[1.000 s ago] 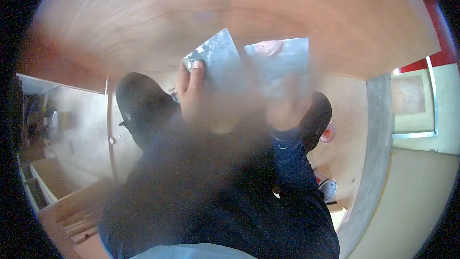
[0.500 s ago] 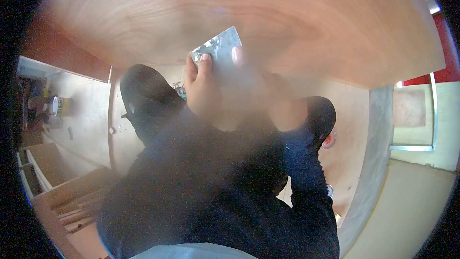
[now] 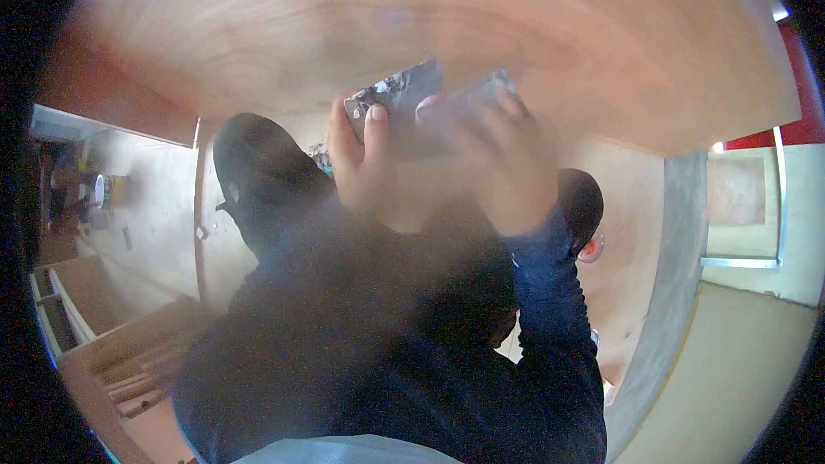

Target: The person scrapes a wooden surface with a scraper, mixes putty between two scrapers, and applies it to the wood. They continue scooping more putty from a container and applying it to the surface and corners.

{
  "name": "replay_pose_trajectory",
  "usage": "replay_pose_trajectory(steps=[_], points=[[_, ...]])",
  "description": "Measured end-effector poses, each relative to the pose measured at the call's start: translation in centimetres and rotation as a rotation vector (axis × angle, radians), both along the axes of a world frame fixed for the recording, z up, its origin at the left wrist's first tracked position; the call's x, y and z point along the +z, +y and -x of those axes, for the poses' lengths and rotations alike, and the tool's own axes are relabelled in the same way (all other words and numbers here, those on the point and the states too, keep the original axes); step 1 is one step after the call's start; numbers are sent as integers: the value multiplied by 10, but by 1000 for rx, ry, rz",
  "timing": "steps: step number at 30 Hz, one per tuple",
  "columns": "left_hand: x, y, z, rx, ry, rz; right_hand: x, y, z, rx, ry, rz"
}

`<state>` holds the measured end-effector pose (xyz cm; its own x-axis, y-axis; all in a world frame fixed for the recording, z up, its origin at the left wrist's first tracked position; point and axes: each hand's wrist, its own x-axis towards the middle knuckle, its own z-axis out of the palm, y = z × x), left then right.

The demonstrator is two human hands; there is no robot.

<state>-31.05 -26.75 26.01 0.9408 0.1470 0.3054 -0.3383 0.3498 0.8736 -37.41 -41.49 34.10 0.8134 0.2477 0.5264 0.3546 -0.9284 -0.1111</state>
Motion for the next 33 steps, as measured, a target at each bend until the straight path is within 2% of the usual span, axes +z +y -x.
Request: replay_pose_trajectory(steps=[1, 3, 4, 5, 6, 7, 11, 14, 15, 17, 18, 19, 21, 22, 23, 25, 26, 27, 28, 31, 32, 33], points=[[1, 2, -2, -57, 64, 19, 7, 0, -1, 7, -4, 4], [5, 9, -4, -180, 210, 40, 14, 6, -1, 124, 20, -298], [12, 6, -5, -260, 318, 232, 5, 9, -2, 122, 22, -304], [14, 7, -6, -261, 317, 231, -11, 13, -5, 129, 25, -409], [16, 12, -6, -322, 353, 351, -18, 18, -6, 137, 27, -510], [17, 14, -6, -382, 389, 471, -18, 19, -7, 138, 26, -506], [7, 15, -11, -305, 353, 416, -17, 17, -10, 184, 1, -443], [8, 10, -16, -223, 246, 343, -40, -16, -7, -140, 121, -393], [6, 9, -17, -218, 245, 348, -48, -24, -3, -135, 123, -388], [2, 7, -10, -38, 92, 131, -63, -33, 20, -191, 105, -1147], [2, 7, -9, -37, 92, 129, -51, -19, 21, -88, 135, -1512], [3, 7, -9, 15, 50, 59, -56, -16, 22, -88, 135, -1513], [7, 0, -5, 63, 9, -7, -77, -14, 25, -160, 74, -659], [12, -3, -2, 108, -14, -1, -86, 3, 20, -162, 220, -1505], [15, -4, 0, 153, -37, 3, -84, 10, 17, -217, 96, -759], [4, -5, 3, 201, -89, -73, -96, 10, 11, -167, 76, -823], [0, -8, 11, 364, -170, -444, -98, 6, 10, -171, 73, -826], [1, -9, 14, 525, -251, -812, -91, 5, 6, -172, 63, -964], [1, -8, 14, 518, -257, -810, -84, 3, 4, -174, 50, -1105], [3, -1, 11, 303, -526, -642, -63, -7, -2, -173, 6, -1520], [1, 0, 11, 300, -528, -636, -58, -12, -2, -175, 0, -1516], [-4, 0, 9, 132, -370, -463, -53, -21, -3, -176, -101, -1258]])
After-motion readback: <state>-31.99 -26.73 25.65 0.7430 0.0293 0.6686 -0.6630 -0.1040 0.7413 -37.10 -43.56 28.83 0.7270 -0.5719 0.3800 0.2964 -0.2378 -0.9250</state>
